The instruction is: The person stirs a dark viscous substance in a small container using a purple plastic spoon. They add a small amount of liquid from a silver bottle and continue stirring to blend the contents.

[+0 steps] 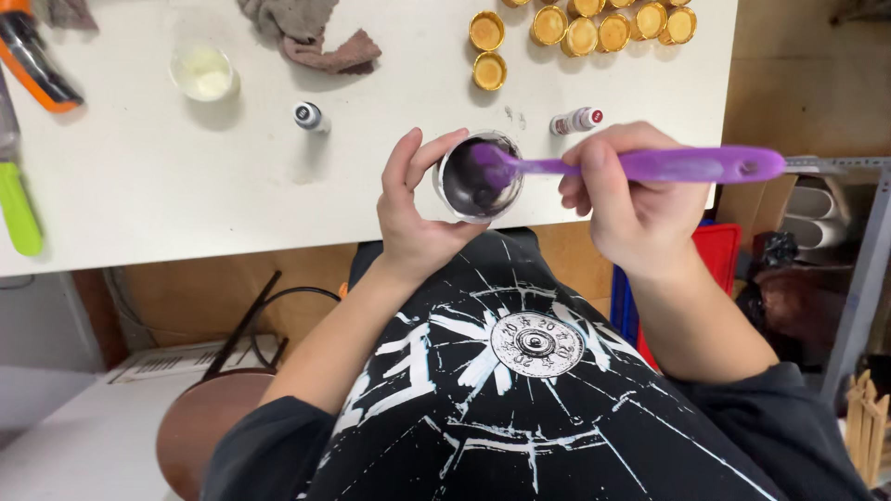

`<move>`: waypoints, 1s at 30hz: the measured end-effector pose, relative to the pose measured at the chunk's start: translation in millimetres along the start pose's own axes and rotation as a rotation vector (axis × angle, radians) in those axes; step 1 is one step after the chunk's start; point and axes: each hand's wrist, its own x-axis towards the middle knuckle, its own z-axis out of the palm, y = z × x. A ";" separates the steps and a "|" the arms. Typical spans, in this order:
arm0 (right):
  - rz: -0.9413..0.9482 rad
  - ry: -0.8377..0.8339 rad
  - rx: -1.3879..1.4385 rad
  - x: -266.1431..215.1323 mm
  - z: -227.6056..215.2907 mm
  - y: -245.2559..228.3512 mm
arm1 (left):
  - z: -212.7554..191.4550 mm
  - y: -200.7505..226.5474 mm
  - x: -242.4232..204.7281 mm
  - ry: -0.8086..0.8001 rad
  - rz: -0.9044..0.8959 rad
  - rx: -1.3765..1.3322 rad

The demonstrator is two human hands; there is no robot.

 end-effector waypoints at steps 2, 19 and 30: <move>0.076 0.023 -0.103 3.1 3.8 -4.5 | -2.3 -4.0 0.0 0.023 -0.023 0.049; 0.004 -0.105 -0.213 27.3 58.3 -3.4 | -48.9 -29.5 14.0 -0.064 -0.064 0.015; -0.107 -0.168 -0.280 36.1 74.5 -4.7 | -78.7 -28.7 22.2 -0.123 -0.074 0.119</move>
